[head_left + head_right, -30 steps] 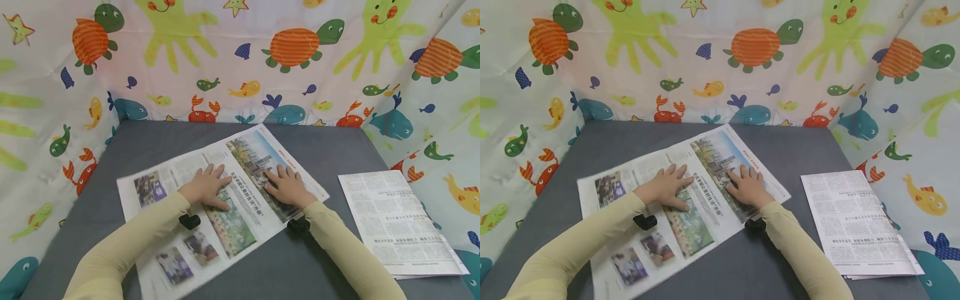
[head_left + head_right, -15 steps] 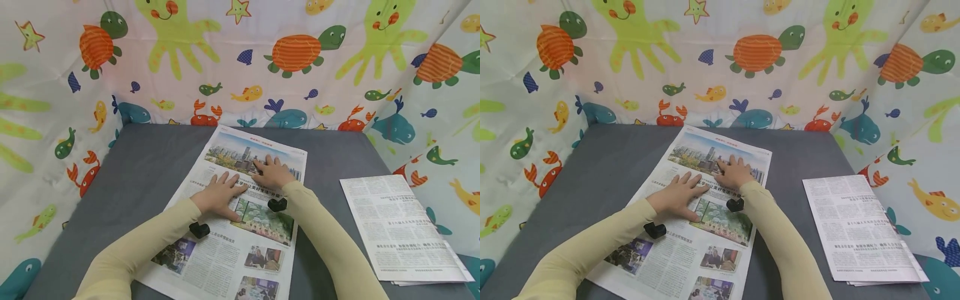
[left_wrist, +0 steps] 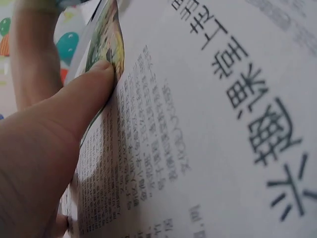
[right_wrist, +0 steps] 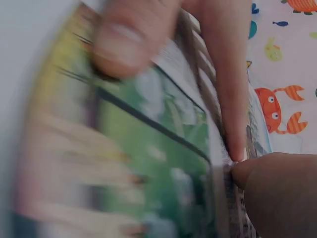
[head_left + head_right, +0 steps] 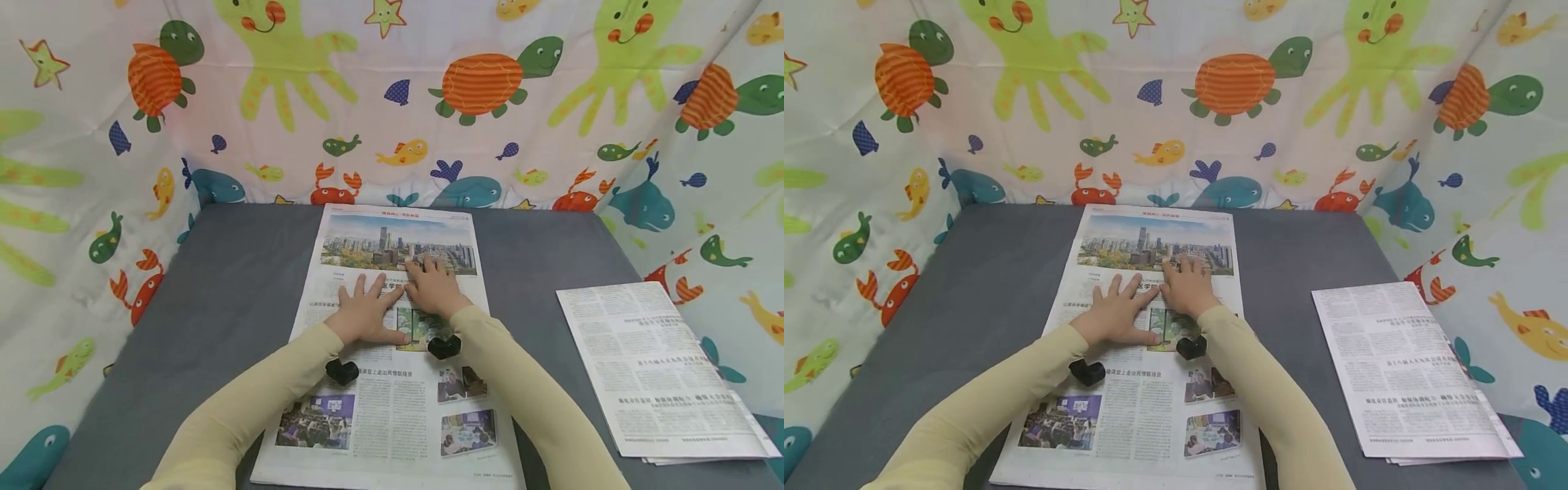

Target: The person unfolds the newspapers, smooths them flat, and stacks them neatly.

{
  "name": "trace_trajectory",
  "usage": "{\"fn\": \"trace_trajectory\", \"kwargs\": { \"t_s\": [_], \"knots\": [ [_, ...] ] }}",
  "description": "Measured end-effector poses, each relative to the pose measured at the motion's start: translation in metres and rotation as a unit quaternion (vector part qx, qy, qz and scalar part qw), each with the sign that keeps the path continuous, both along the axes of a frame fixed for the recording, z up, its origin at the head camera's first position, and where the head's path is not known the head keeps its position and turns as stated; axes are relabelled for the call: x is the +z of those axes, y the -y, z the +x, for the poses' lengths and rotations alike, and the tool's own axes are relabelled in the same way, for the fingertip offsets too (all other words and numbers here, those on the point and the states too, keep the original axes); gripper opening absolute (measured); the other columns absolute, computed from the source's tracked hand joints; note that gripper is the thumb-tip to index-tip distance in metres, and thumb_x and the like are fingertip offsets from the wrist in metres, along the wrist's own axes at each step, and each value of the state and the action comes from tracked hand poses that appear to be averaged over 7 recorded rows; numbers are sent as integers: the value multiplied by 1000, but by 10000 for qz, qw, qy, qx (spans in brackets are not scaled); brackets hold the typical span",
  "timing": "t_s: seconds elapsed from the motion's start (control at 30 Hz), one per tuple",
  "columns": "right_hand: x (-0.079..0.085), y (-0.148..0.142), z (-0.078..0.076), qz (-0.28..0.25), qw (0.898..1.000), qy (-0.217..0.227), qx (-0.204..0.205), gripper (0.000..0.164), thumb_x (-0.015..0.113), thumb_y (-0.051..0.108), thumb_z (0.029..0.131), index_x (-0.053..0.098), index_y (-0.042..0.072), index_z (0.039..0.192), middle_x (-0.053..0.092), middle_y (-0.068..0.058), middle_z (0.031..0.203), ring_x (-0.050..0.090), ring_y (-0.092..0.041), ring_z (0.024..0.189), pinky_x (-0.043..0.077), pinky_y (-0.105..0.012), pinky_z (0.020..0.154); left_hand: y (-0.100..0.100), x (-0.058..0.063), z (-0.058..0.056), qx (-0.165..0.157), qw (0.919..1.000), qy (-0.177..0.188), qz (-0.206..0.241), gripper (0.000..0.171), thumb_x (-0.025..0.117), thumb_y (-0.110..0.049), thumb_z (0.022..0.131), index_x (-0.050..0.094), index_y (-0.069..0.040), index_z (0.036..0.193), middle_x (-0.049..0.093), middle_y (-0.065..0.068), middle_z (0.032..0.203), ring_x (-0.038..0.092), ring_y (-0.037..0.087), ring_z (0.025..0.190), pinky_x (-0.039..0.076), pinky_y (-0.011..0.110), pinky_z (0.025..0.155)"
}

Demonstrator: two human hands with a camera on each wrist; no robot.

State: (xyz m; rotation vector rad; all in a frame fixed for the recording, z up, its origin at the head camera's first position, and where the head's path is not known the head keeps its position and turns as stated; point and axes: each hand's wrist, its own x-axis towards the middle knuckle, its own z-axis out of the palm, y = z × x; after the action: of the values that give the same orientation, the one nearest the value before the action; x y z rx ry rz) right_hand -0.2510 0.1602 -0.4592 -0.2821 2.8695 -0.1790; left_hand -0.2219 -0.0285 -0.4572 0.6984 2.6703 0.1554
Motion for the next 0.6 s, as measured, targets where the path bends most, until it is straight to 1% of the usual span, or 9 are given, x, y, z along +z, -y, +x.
{"fn": "trace_trajectory", "kwargs": {
  "t_s": [0.13,0.23,0.37,0.6],
  "knots": [
    [1,-1,7,77,9999,-13,93,58,41,43,110,30,22,162,19,-26,168,18,-53,154,28,-69,118,-3,0,-8,197,9998,18,15,105,58,-85,79,14,-41,164,-1,8,174,-2,51,157,13,82,113],
    [1,2,12,40,9998,45,212,59,41,44,109,30,21,162,17,-26,169,16,-53,154,28,-70,117,-2,0,-12,307,9995,69,-10,105,58,-85,79,14,-42,163,-2,8,174,-2,51,157,12,82,114],
    [1,4,17,4,9995,-9,302,58,41,44,109,30,21,162,17,-26,169,14,-53,155,28,-70,117,-1,3,-12,354,9993,113,-8,105,59,-84,80,13,-41,164,-2,8,174,-2,50,157,12,81,114],
    [1,2,20,24,9997,-27,232,60,39,45,110,27,21,163,15,-25,169,13,-51,156,24,-69,119,-4,5,-12,321,9994,136,74,105,59,-84,80,14,-41,164,-1,9,174,-2,51,157,12,82,114]
  ]
}}
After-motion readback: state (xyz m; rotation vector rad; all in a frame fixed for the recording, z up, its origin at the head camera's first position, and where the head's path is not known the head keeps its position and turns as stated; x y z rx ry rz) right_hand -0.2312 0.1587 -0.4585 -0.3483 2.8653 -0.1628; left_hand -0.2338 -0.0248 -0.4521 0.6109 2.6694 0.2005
